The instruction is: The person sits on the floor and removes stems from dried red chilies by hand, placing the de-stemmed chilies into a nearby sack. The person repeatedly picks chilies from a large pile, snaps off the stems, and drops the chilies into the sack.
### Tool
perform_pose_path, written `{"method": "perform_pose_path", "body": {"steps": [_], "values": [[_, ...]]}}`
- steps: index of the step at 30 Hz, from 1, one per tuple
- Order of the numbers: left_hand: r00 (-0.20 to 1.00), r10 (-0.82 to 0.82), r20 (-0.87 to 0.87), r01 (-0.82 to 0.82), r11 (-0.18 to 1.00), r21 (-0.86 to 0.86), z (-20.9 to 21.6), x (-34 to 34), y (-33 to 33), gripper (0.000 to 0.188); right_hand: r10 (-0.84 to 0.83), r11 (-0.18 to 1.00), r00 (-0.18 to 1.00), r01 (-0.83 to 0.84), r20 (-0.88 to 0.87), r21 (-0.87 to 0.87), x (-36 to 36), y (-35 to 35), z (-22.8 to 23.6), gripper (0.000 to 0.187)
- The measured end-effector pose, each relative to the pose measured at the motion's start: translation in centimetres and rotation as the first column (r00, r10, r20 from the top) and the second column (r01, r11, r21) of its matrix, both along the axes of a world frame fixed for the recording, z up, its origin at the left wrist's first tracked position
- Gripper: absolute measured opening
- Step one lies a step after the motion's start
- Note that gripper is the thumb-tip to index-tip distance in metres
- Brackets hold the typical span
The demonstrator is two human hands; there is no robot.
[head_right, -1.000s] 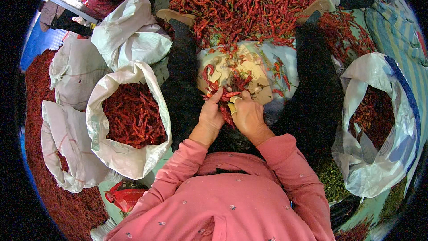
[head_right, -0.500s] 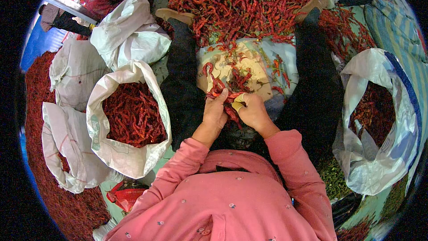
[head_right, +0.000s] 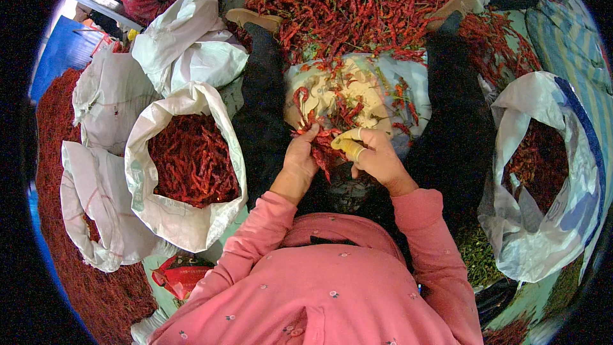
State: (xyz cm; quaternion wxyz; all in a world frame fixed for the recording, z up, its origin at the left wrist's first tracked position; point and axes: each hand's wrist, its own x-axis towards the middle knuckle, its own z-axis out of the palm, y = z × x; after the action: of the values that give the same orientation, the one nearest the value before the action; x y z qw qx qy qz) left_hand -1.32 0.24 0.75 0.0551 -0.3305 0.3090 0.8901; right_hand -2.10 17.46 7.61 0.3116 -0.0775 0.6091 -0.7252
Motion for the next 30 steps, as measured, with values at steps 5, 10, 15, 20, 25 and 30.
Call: {"method": "perform_pose_path", "body": {"steps": [5,10,15,20,25,30], "values": [[0.996,0.067,-0.06,-0.079,0.972,-0.221,1.6,-0.2,1.8,0.016,0.162,0.932,0.821,0.054,-0.547,0.357,0.4,-2.1,-2.8,0.029],[0.972,0.219,-0.085,-0.229,0.965,-0.131,0.4,-0.1,0.5,0.018,0.336,0.879,0.8,-0.076,-0.497,0.471,0.2,-1.6,-3.3,0.021],[0.975,0.222,0.009,-0.222,0.971,0.083,-1.0,-0.7,-2.3,0.02,0.232,0.965,0.967,-0.243,0.107,0.102,0.2,0.0,-2.2,0.013],[0.996,-0.042,-0.081,0.041,0.999,-0.018,-0.9,0.4,-4.3,0.016,0.006,0.981,0.954,0.052,0.298,-0.186,-0.3,0.8,-2.3,0.015],[0.942,-0.314,-0.117,0.281,0.93,-0.236,3.9,1.4,0.5,0.023,-0.122,0.992,0.989,0.118,0.084,0.042,-0.3,-0.3,-2.8,0.013],[0.954,-0.267,-0.134,0.208,0.916,-0.343,3.7,1.6,1.0,0.027,-0.163,0.98,0.986,0.158,0.034,0.124,-0.4,0.0,-3.8,0.013]]}}
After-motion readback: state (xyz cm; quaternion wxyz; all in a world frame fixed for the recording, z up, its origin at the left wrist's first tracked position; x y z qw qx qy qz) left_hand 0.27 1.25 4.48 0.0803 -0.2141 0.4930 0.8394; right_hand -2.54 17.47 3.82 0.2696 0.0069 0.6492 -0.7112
